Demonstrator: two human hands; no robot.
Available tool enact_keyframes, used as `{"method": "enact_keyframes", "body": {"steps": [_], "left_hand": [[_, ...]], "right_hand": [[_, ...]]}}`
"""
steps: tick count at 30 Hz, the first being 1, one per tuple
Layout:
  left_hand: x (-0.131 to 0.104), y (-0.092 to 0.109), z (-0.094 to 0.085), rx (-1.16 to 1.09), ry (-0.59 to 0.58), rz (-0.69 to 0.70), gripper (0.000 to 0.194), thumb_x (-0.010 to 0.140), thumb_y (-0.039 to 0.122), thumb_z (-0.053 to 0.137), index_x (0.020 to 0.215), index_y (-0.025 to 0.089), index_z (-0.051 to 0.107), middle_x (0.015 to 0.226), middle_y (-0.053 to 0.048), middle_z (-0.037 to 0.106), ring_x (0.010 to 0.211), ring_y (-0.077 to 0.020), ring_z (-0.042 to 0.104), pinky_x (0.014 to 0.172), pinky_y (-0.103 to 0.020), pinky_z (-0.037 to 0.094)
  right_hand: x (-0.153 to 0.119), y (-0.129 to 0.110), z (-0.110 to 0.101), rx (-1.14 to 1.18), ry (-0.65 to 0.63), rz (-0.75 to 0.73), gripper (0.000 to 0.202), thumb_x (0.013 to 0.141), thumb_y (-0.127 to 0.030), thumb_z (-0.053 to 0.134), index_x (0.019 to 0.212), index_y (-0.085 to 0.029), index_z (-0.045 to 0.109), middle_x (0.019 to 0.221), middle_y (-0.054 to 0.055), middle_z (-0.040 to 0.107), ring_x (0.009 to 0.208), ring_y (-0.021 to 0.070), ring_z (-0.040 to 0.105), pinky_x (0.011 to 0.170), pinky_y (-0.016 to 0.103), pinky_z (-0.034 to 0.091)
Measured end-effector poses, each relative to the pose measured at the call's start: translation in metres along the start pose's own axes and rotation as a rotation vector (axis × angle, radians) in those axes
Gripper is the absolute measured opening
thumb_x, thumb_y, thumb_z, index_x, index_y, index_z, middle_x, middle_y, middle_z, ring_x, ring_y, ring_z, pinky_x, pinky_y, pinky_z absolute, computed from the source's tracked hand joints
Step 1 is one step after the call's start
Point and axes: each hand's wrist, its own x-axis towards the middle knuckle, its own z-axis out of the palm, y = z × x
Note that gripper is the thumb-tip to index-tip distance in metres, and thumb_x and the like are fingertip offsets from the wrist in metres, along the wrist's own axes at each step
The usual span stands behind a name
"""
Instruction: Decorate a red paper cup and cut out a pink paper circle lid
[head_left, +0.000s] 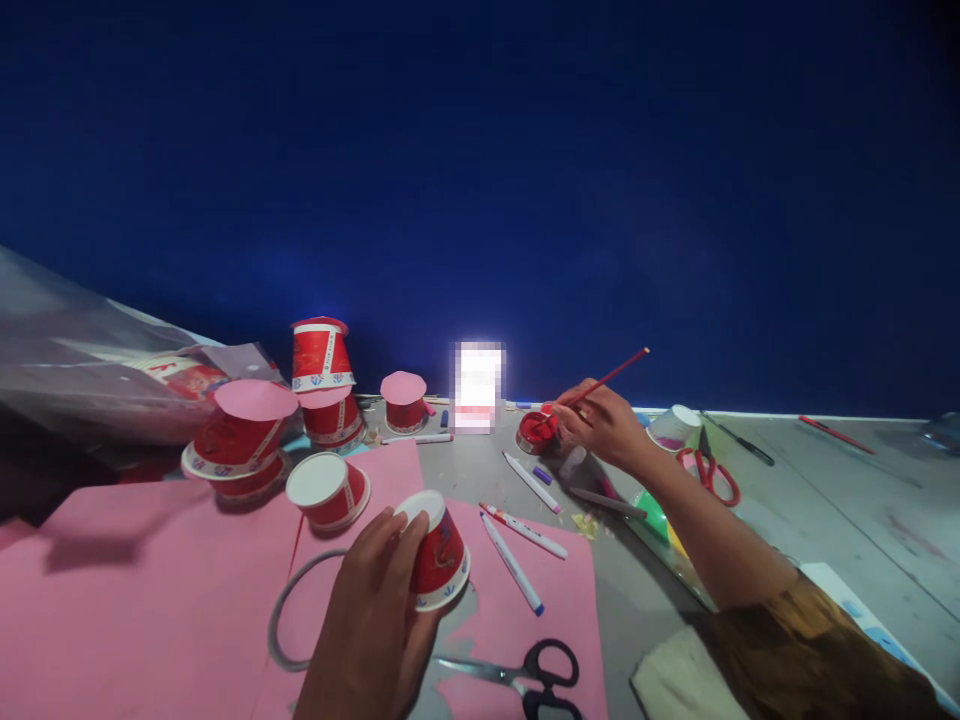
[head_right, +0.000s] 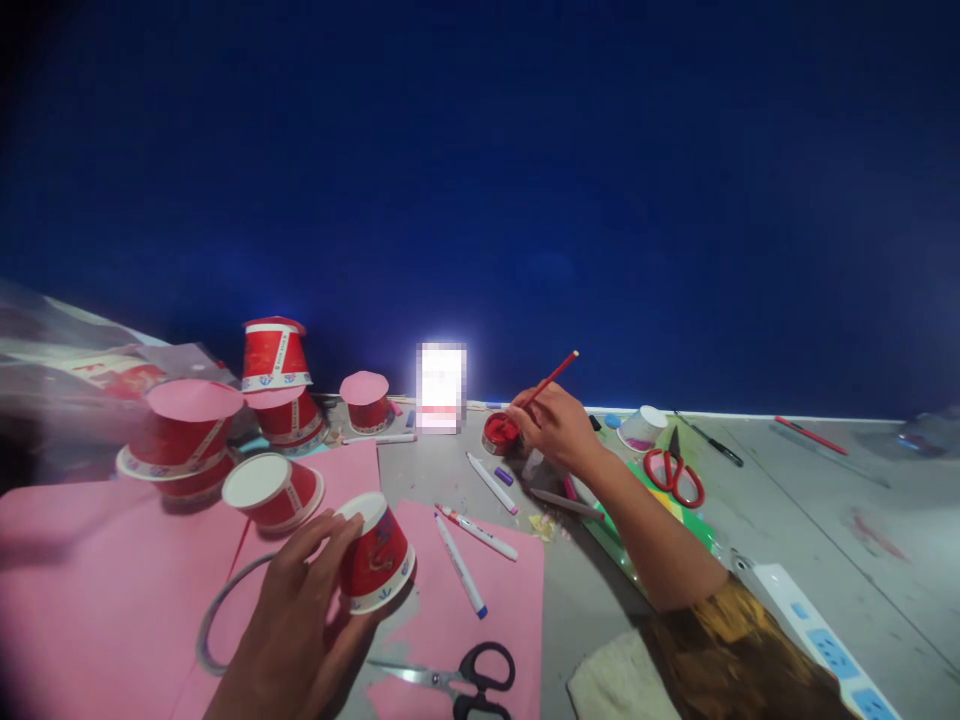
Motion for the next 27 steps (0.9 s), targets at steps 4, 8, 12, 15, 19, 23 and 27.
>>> {"method": "enact_keyframes", "body": {"steps": [4, 8, 12, 15, 19, 23, 27], "left_hand": [[-0.001, -0.001, 0.0, -0.011, -0.009, 0.002, 0.073, 0.1, 0.024, 0.061, 0.167, 0.028, 0.031, 0.153, -0.018, 0.05, 0.142, -0.0377, 0.055, 0.109, -0.053, 0.061], [-0.001, 0.0, -0.001, 0.0, -0.018, -0.015, 0.072, 0.101, 0.024, 0.061, 0.166, 0.026, 0.031, 0.154, -0.019, 0.049, 0.142, -0.0378, 0.055, 0.109, -0.053, 0.061], [0.0, 0.002, -0.002, 0.006, -0.018, -0.027, 0.071, 0.101, 0.024, 0.061, 0.166, 0.026, 0.032, 0.153, -0.019, 0.049, 0.142, -0.0373, 0.055, 0.11, -0.053, 0.061], [0.001, 0.003, -0.002, -0.01, -0.022, -0.032, 0.071, 0.1, 0.024, 0.062, 0.165, 0.026, 0.033, 0.153, -0.018, 0.049, 0.143, -0.0373, 0.055, 0.11, -0.052, 0.06], [0.001, 0.004, -0.001, -0.04, -0.009, -0.057, 0.067, 0.102, 0.022, 0.059, 0.164, 0.025, 0.035, 0.153, -0.018, 0.05, 0.143, -0.0371, 0.055, 0.112, -0.053, 0.059], [0.001, 0.004, -0.002, -0.038, 0.007, -0.039, 0.071, 0.1, 0.024, 0.062, 0.165, 0.027, 0.034, 0.152, -0.018, 0.051, 0.141, -0.0379, 0.057, 0.11, -0.054, 0.06], [0.001, 0.003, -0.002, -0.037, 0.0, -0.056, 0.073, 0.1, 0.023, 0.062, 0.166, 0.029, 0.032, 0.152, -0.017, 0.053, 0.141, -0.0382, 0.058, 0.109, -0.054, 0.061]], "right_hand": [[0.011, -0.003, 0.007, -0.027, -0.043, 0.062, 0.027, 0.106, -0.033, 0.06, 0.094, -0.023, 0.081, 0.1, 0.007, 0.082, 0.102, 0.024, 0.072, 0.092, 0.032, 0.053], [0.022, -0.007, 0.015, -0.065, -0.082, 0.108, 0.025, 0.104, -0.035, 0.064, 0.09, -0.022, 0.08, 0.087, 0.009, 0.079, 0.094, 0.0247, 0.07, 0.082, 0.031, 0.051], [0.023, -0.008, 0.01, -0.069, -0.064, 0.133, 0.022, 0.104, -0.035, 0.064, 0.096, -0.022, 0.08, 0.092, 0.01, 0.079, 0.097, 0.0254, 0.07, 0.082, 0.031, 0.05], [0.017, -0.007, 0.004, -0.05, -0.036, 0.136, 0.022, 0.105, -0.032, 0.061, 0.103, -0.022, 0.08, 0.102, 0.01, 0.08, 0.104, 0.026, 0.07, 0.087, 0.032, 0.051], [0.011, -0.009, 0.005, -0.008, -0.045, 0.116, 0.02, 0.104, -0.032, 0.063, 0.099, -0.022, 0.079, 0.099, 0.008, 0.082, 0.102, 0.025, 0.071, 0.088, 0.032, 0.052], [0.012, -0.012, 0.008, 0.03, -0.047, 0.11, 0.02, 0.104, -0.03, 0.062, 0.097, -0.022, 0.08, 0.1, 0.006, 0.083, 0.103, 0.0227, 0.072, 0.091, 0.03, 0.053], [0.015, -0.01, 0.003, 0.016, -0.037, 0.142, 0.025, 0.105, -0.029, 0.059, 0.098, -0.023, 0.082, 0.109, 0.006, 0.084, 0.111, 0.0239, 0.072, 0.097, 0.031, 0.052]]}}
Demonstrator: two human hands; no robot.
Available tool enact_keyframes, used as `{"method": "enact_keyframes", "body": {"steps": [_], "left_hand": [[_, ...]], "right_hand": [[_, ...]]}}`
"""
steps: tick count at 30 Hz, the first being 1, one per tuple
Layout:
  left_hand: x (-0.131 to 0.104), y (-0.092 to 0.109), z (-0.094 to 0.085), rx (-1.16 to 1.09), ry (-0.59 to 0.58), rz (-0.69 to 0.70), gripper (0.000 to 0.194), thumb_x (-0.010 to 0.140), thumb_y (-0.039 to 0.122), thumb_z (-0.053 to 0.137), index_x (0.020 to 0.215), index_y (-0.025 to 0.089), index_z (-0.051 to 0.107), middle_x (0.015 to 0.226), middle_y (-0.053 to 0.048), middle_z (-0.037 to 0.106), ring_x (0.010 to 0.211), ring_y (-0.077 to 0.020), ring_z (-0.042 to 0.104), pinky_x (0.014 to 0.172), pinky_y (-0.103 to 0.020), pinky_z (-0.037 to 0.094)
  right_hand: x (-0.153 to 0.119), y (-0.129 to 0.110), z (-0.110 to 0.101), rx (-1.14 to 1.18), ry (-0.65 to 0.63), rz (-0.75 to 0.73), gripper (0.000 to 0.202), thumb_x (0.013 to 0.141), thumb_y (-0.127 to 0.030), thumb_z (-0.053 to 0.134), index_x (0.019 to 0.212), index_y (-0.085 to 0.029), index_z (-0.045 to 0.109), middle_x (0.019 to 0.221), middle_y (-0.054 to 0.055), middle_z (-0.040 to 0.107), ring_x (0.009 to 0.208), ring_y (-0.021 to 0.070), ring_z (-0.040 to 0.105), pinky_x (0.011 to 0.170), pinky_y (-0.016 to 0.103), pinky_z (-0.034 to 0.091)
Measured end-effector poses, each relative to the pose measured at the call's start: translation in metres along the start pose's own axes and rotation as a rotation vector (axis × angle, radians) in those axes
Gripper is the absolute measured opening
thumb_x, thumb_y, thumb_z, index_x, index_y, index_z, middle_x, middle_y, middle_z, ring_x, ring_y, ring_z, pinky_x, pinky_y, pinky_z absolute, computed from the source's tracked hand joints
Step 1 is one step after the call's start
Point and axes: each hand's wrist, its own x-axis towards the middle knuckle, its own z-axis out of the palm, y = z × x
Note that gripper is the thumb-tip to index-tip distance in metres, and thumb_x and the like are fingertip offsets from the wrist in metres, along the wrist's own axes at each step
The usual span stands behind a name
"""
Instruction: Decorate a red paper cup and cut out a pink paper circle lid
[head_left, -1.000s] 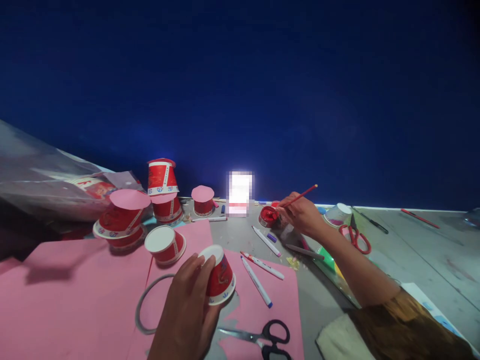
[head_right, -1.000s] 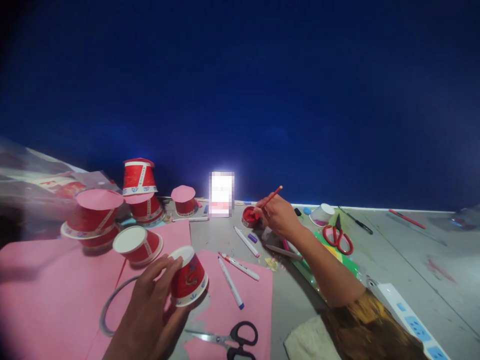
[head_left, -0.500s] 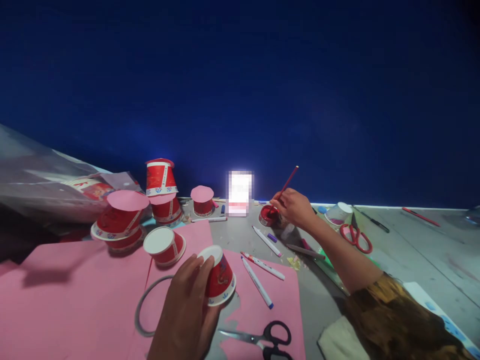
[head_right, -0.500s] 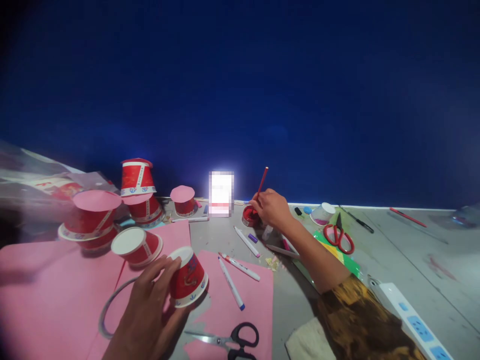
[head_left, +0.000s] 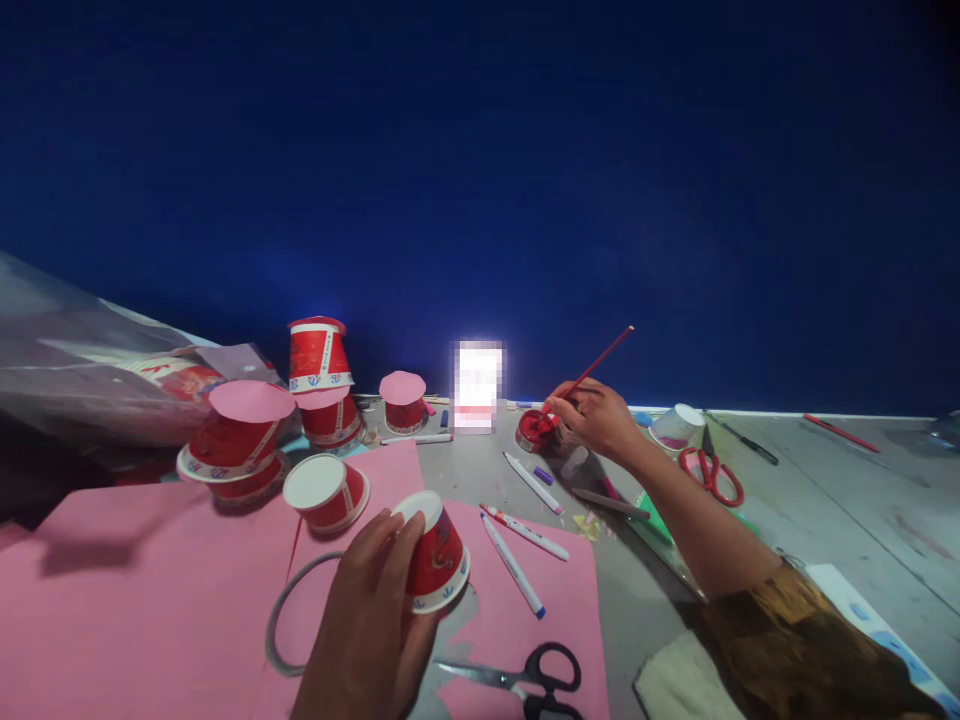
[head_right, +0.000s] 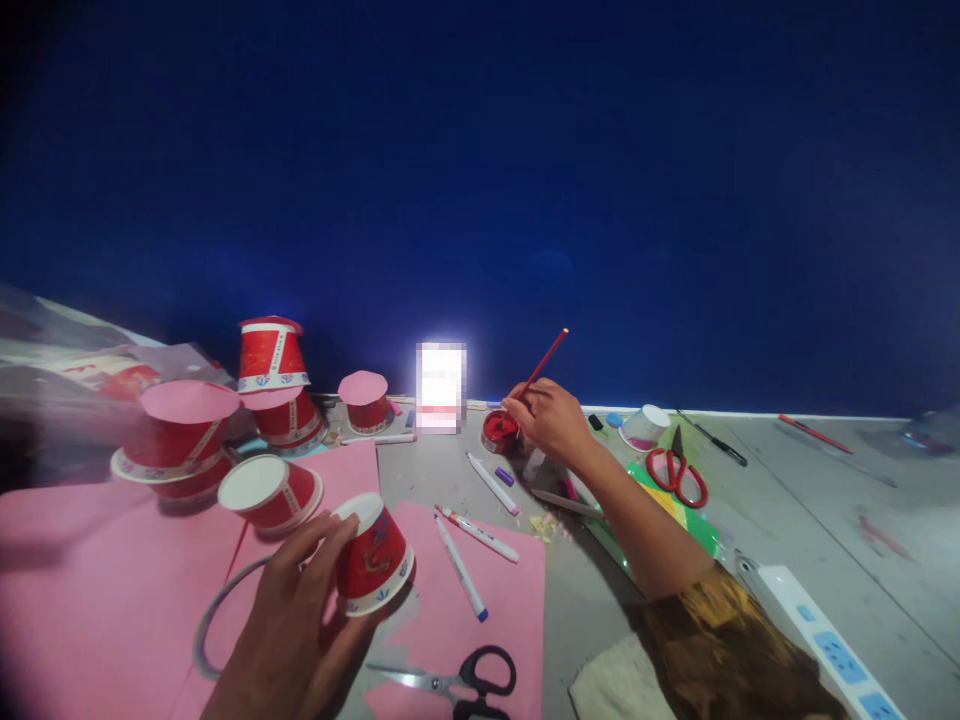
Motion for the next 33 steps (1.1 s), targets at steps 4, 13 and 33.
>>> {"method": "enact_keyframes", "body": {"steps": [4, 13, 33], "left_hand": [[-0.002, -0.004, 0.003, 0.007, 0.002, 0.032, 0.074, 0.099, 0.024, 0.063, 0.166, 0.028, 0.032, 0.152, -0.018, 0.051, 0.14, -0.0375, 0.058, 0.108, -0.053, 0.061], [-0.001, -0.002, -0.001, 0.014, -0.008, 0.026, 0.072, 0.1, 0.023, 0.062, 0.166, 0.027, 0.032, 0.152, -0.019, 0.051, 0.141, -0.0379, 0.057, 0.108, -0.053, 0.062], [-0.001, 0.0, -0.002, -0.034, -0.016, -0.018, 0.07, 0.099, 0.024, 0.064, 0.164, 0.028, 0.036, 0.152, -0.017, 0.053, 0.142, -0.038, 0.058, 0.11, -0.055, 0.061]], "right_hand": [[0.004, -0.001, 0.002, -0.044, -0.023, 0.064, 0.027, 0.105, -0.034, 0.06, 0.096, -0.023, 0.083, 0.11, 0.008, 0.084, 0.108, 0.0248, 0.074, 0.089, 0.03, 0.051], [0.016, -0.002, 0.012, -0.107, -0.051, 0.192, 0.032, 0.104, -0.043, 0.062, 0.094, -0.022, 0.084, 0.092, 0.011, 0.084, 0.087, 0.025, 0.077, 0.07, 0.03, 0.045], [0.004, 0.012, -0.001, 0.521, 0.185, 0.218, 0.029, 0.086, -0.047, 0.076, 0.069, -0.023, 0.072, 0.078, 0.006, 0.079, 0.077, 0.0218, 0.07, 0.076, 0.031, 0.052]]}}
